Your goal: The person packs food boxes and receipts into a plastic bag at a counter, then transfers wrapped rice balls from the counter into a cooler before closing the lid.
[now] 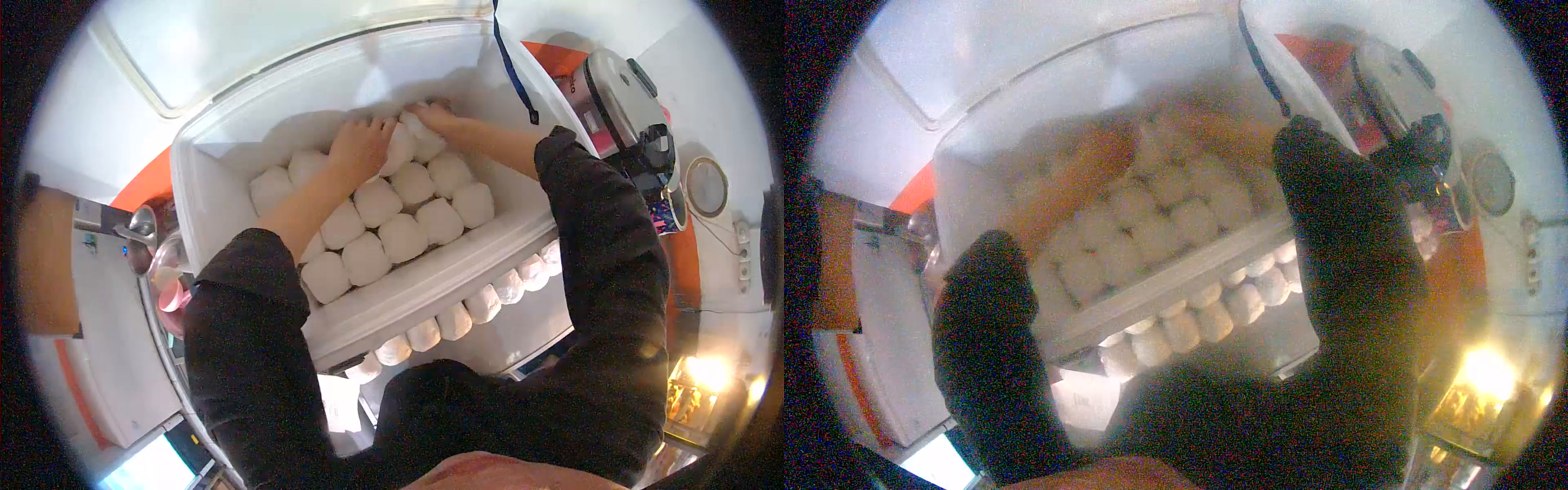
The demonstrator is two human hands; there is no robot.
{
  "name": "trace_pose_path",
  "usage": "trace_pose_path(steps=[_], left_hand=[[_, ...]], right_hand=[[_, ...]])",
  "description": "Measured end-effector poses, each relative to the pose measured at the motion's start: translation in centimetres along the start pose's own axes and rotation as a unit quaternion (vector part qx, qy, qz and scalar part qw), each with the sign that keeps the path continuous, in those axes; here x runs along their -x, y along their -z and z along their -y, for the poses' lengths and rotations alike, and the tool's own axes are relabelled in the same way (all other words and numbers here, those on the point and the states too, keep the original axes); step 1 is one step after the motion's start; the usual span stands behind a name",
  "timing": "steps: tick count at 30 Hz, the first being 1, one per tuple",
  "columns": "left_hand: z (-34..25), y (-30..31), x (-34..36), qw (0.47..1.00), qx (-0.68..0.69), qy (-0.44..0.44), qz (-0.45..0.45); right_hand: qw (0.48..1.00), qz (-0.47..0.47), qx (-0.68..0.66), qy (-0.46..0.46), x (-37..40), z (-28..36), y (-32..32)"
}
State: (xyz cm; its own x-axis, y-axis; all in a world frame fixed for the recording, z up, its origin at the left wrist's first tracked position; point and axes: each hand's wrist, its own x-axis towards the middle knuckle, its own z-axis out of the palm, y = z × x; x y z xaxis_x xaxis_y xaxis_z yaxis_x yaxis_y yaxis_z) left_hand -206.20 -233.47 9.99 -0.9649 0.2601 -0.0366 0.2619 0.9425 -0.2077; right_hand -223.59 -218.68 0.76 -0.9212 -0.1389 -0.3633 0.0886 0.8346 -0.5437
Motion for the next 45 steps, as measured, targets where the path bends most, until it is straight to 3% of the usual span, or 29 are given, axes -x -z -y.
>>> trace_pose_path(steps=[4, 6, 8, 10, 11, 12, 13, 14, 16, 18, 20, 21, 22, 25, 27, 28, 30, 31, 32, 34, 36, 37, 39, 40, 42, 44, 45], left_hand=[[-0.9, -2.2, 0.3, 0.987, 0.057, -0.047, -0.144], [-0.8, -2.8, 0.1, 0.987, 0.042, -0.069, -0.14], [-0.5, -3.3, -0.2, 0.985, 0.085, -0.067, -0.132], [-0.8, -2.4, -0.5, 0.985, 0.131, -0.058, -0.101], [-1.6, -0.9, -0.6, 0.984, 0.156, -0.049, -0.075], [-2.2, 0.6, -0.6, 0.982, 0.179, -0.041, -0.049], [-2.5, 0.3, -1.0, 0.982, 0.162, -0.05, -0.086], [-2.9, -1.0, -1.6, 0.981, 0.143, -0.06, -0.121], [-3.5, 0.0, -2.1, 0.983, 0.135, -0.057, -0.109], [-4.3, 2.7, -3.2, 0.989, 0.144, -0.031, -0.03], [-3.4, 1.0, -5.4, 0.99, 0.138, -0.027, -0.015], [-2.3, -1.4, -6.8, 0.99, 0.133, -0.037, -0.034], [-1.9, -3.7, -8.7, 0.983, 0.142, -0.066, -0.093], [-2.0, -2.2, -9.1, 0.991, 0.089, -0.069, -0.073], [-4.2, 2.3, -8.2, 0.994, 0.065, -0.062, -0.061], [-5.2, 4.6, -7.6, 0.995, 0.061, -0.053, -0.057], [-2.9, 0.5, -9.2, 0.994, 0.033, -0.077, -0.069], [-2.8, 0.4, -9.6, 0.993, 0.012, -0.084, -0.079], [-2.7, -0.1, -9.9, 0.993, -0.001, -0.087, -0.078], [-1.7, -1.0, -10.1, 0.987, 0.045, -0.115, -0.104], [-4.8, 2.5, -9.7, 0.989, 0.146, 0.001, -0.016], [-6.0, 3.8, -9.7, 0.979, 0.192, 0.059, 0.028], [-5.9, 5.3, -8.9, 0.974, 0.223, 0.048, 0.005], [-5.3, 4.7, -8.7, 0.969, 0.244, 0.042, -0.002], [-0.6, -0.1, -8.2, 0.918, 0.38, 0.118, 0.004], [-0.5, 0.1, -8.1, 0.909, 0.389, 0.146, 0.014], [-2.4, 2.0, -7.9, 0.933, 0.333, 0.137, 0.019]], right_hand=[[0.999, -0.017, -0.032, 0.017, 0.0, -0.7, -1.3], [0.979, 0.145, -0.11, 0.09, -0.7, -1.3, 1.1], [0.921, 0.296, -0.187, 0.169, -1.0, -1.0, 4.0], [0.885, 0.324, -0.027, 0.333, -0.5, -0.3, 6.2], [0.843, 0.263, 0.172, 0.436, -0.6, 0.2, 7.6], [0.814, 0.226, 0.202, 0.496, -0.1, 0.3, 8.1], [0.78, 0.181, 0.23, 0.552, -0.4, 0.0, 8.4], [0.788, 0.174, 0.092, 0.584, -2.8, -2.2, 6.0], [0.791, 0.256, 0.088, 0.549, -4.8, -1.2, 6.1], [0.746, -0.01, 0.328, 0.579, 2.1, 2.2, 8.8], [0.756, -0.106, 0.226, 0.605, 10.1, 4.5, 13.2], [0.776, -0.07, 0.063, 0.624, 15.8, 4.0, 15.7], [0.76, -0.029, -0.1, 0.641, 21.6, 3.5, 18.3], [0.785, -0.054, -0.18, 0.591, 34.1, -5.4, 22.6], [0.794, -0.161, -0.085, 0.581, 36.9, -13.5, 22.5], [0.867, -0.17, 0.003, 0.469, 37.4, -18.4, 22.5], [0.902, -0.285, 0.075, 0.316, 36.0, -27.8, 24.3], [0.922, -0.344, -0.002, 0.174, 34.0, -32.9, 25.2], [0.922, -0.339, -0.084, 0.167, 30.2, -40.1, 26.8], [0.866, -0.481, -0.118, 0.065, 22.7, -53.0, 28.7], [0.884, -0.467, 0.02, -0.03, 20.6, -56.9, 31.9], [0.875, -0.473, 0.094, 0.032, 17.6, -62.2, 32.1], [0.896, -0.4, 0.192, 0.001, 13.9, -67.1, 33.3], [0.947, -0.263, 0.173, -0.062, 12.0, -68.8, 34.0], [0.934, -0.276, 0.218, -0.058, 9.3, -71.3, 33.4], [0.951, -0.275, 0.118, -0.077, 11.6, -67.9, 34.8], [0.955, -0.276, 0.069, -0.087, 13.0, -65.6, 35.6]])
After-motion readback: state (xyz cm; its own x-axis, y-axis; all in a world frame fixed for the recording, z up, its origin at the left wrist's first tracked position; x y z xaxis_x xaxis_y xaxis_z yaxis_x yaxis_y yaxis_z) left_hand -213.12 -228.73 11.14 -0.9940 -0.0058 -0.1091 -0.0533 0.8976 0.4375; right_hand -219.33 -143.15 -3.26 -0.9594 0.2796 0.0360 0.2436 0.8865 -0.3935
